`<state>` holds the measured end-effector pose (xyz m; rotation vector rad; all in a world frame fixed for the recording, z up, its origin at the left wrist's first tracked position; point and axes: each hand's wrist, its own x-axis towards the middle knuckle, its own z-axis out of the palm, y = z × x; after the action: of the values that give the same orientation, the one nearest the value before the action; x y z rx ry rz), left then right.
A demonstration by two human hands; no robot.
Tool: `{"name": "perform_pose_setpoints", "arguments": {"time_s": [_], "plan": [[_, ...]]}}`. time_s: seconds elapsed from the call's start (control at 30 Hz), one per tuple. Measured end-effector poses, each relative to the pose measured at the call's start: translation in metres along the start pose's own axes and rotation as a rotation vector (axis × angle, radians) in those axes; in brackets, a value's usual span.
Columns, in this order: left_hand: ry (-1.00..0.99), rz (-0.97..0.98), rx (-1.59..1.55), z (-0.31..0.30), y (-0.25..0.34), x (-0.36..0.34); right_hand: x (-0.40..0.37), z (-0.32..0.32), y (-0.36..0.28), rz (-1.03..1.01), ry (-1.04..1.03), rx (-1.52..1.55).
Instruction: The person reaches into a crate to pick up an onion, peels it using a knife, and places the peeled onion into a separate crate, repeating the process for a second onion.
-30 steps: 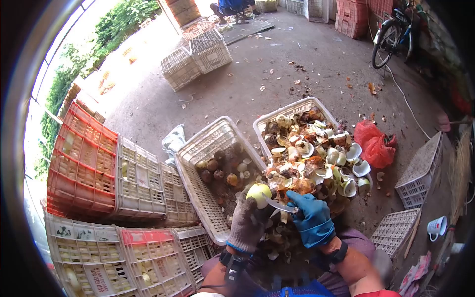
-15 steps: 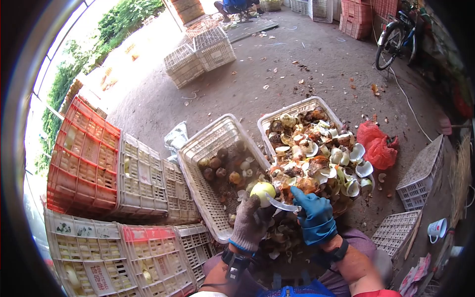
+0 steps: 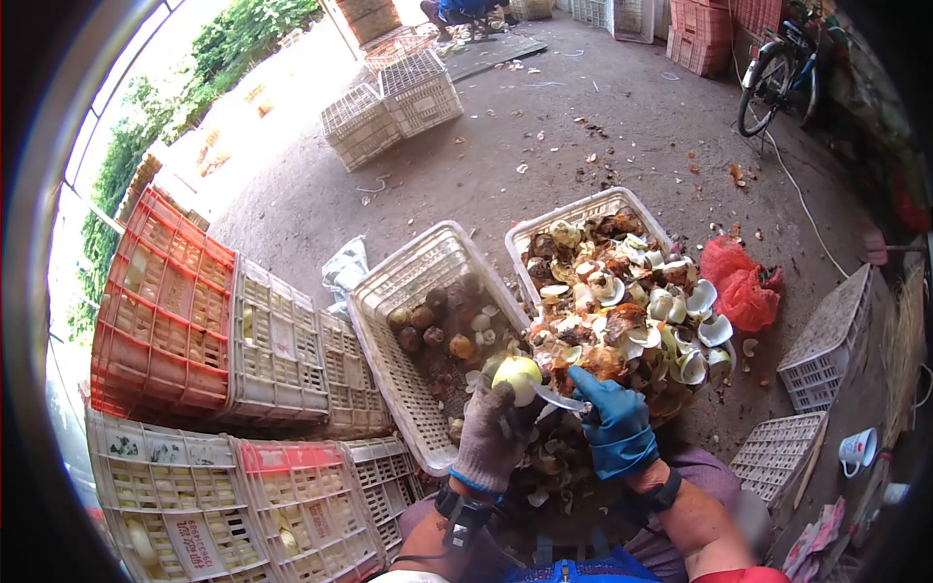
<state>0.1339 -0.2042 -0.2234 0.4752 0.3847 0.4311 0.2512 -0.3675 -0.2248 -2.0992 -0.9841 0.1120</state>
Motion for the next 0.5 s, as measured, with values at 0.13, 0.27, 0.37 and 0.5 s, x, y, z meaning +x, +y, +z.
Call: {"name": "perform_pose_setpoints", "arguments": {"time_s": [0.13,0.27,0.37,0.5], "plan": [[-0.022,0.030,0.091,0.013,0.004,-0.004,-0.006,0.020,0.011,0.269,-0.001,0.488],[-0.021,0.024,0.103,0.017,0.006,-0.001,-0.006,0.010,0.004,0.093,-0.017,0.380],[0.001,0.021,0.134,0.014,0.006,0.001,-0.005,0.003,0.003,0.113,-0.028,0.377],[0.049,0.144,0.586,0.022,0.010,0.002,-0.005,-0.003,0.011,0.084,-0.042,0.321]]}}
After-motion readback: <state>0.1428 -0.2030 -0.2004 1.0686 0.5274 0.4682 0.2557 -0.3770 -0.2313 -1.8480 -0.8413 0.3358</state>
